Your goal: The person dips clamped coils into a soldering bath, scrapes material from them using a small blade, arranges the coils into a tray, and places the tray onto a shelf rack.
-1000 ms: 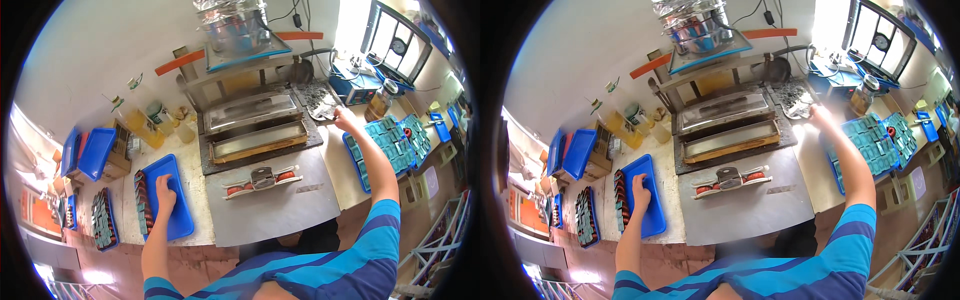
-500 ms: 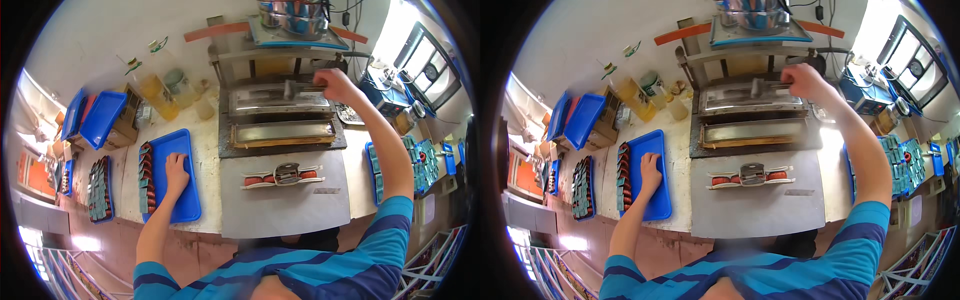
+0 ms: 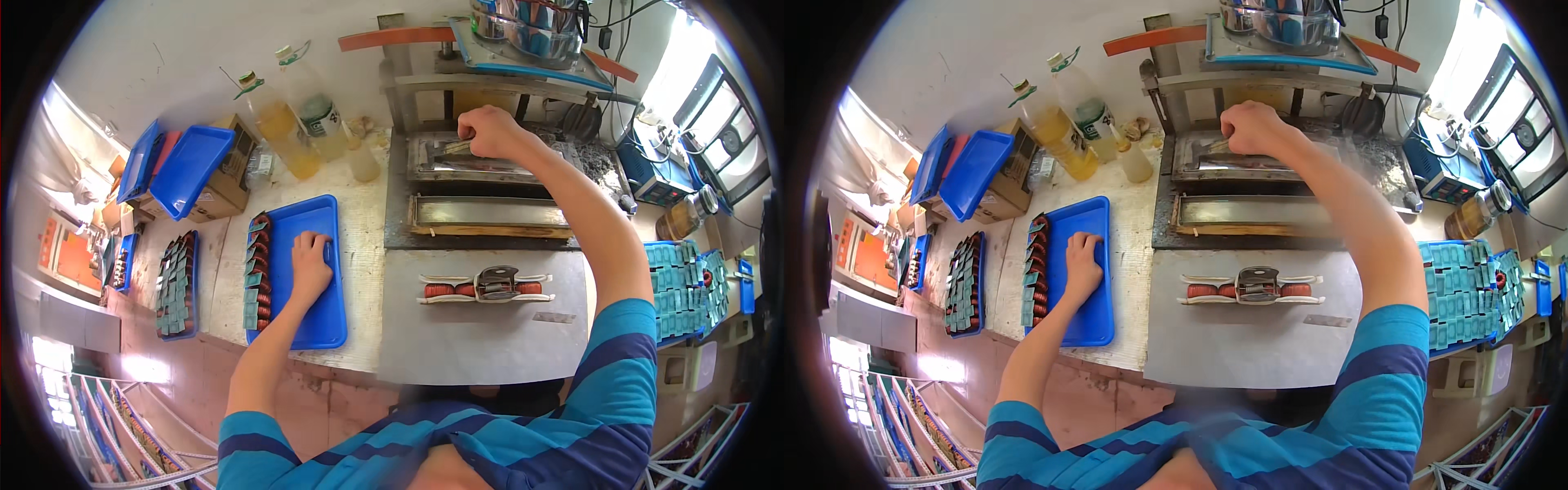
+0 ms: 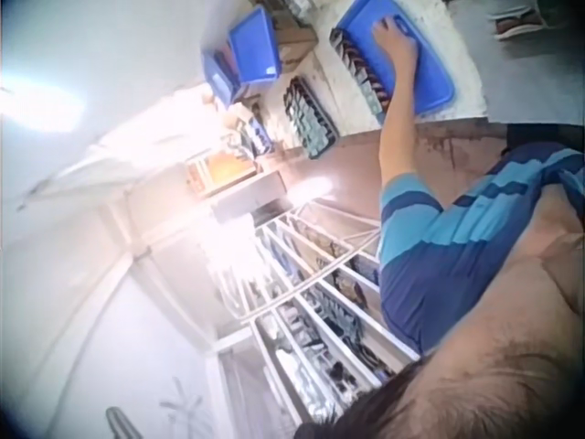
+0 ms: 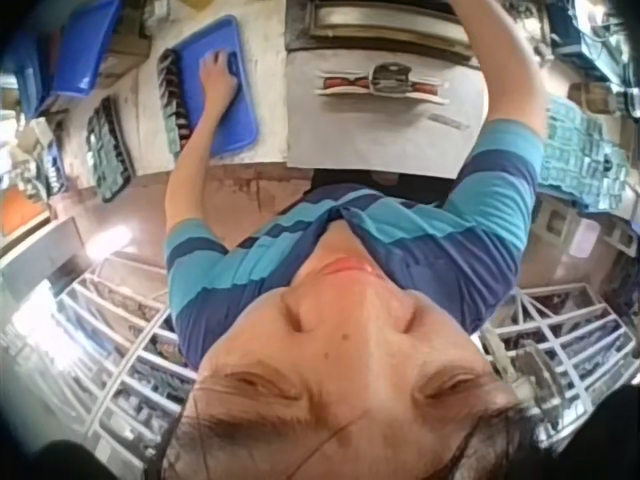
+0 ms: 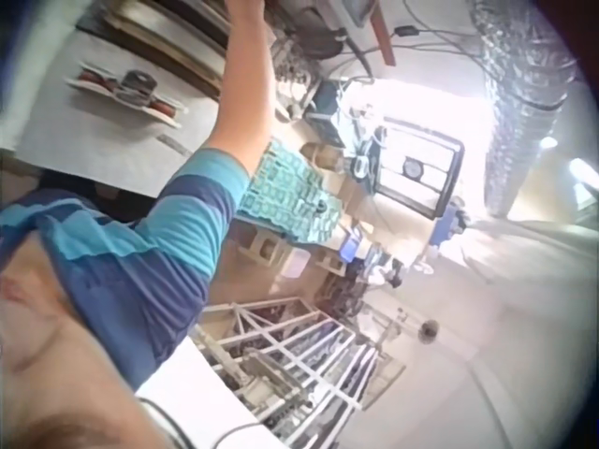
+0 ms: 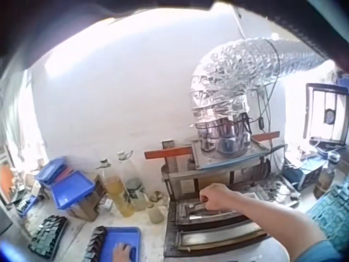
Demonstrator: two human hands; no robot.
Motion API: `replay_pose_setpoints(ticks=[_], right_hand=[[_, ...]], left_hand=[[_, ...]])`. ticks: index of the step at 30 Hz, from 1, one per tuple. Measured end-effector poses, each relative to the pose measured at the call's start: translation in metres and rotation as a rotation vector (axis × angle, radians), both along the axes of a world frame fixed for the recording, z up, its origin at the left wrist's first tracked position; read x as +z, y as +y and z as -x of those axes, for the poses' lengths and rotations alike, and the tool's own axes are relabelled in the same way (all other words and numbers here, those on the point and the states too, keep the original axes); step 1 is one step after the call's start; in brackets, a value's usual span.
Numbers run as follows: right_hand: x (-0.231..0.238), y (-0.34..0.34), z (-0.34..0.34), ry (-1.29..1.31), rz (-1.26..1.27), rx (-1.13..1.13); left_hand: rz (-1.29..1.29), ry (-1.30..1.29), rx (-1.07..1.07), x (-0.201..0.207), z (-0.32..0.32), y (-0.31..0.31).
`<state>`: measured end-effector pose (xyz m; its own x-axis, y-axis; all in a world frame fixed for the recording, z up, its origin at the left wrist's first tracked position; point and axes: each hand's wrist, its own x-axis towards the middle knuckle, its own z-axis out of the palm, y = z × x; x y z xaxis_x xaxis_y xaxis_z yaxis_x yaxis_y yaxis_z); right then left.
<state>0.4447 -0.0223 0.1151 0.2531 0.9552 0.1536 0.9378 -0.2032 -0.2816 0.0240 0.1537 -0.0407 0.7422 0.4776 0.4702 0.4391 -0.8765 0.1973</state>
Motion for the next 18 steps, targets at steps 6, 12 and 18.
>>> replay_pose_setpoints(ticks=[6, 12, 18], right_hand=[[0.002, -0.007, -0.004, -0.012, 0.049, -0.035], [0.003, -0.030, -0.020, -0.046, 0.024, -0.057], [0.004, -0.062, -0.039, -0.083, 0.022, -0.105]], left_hand=[[0.022, 0.010, 0.009, 0.000, 0.000, -0.001], [0.006, 0.011, 0.006, -0.002, 0.000, 0.001], [0.001, 0.011, -0.003, 0.000, -0.001, 0.000]])
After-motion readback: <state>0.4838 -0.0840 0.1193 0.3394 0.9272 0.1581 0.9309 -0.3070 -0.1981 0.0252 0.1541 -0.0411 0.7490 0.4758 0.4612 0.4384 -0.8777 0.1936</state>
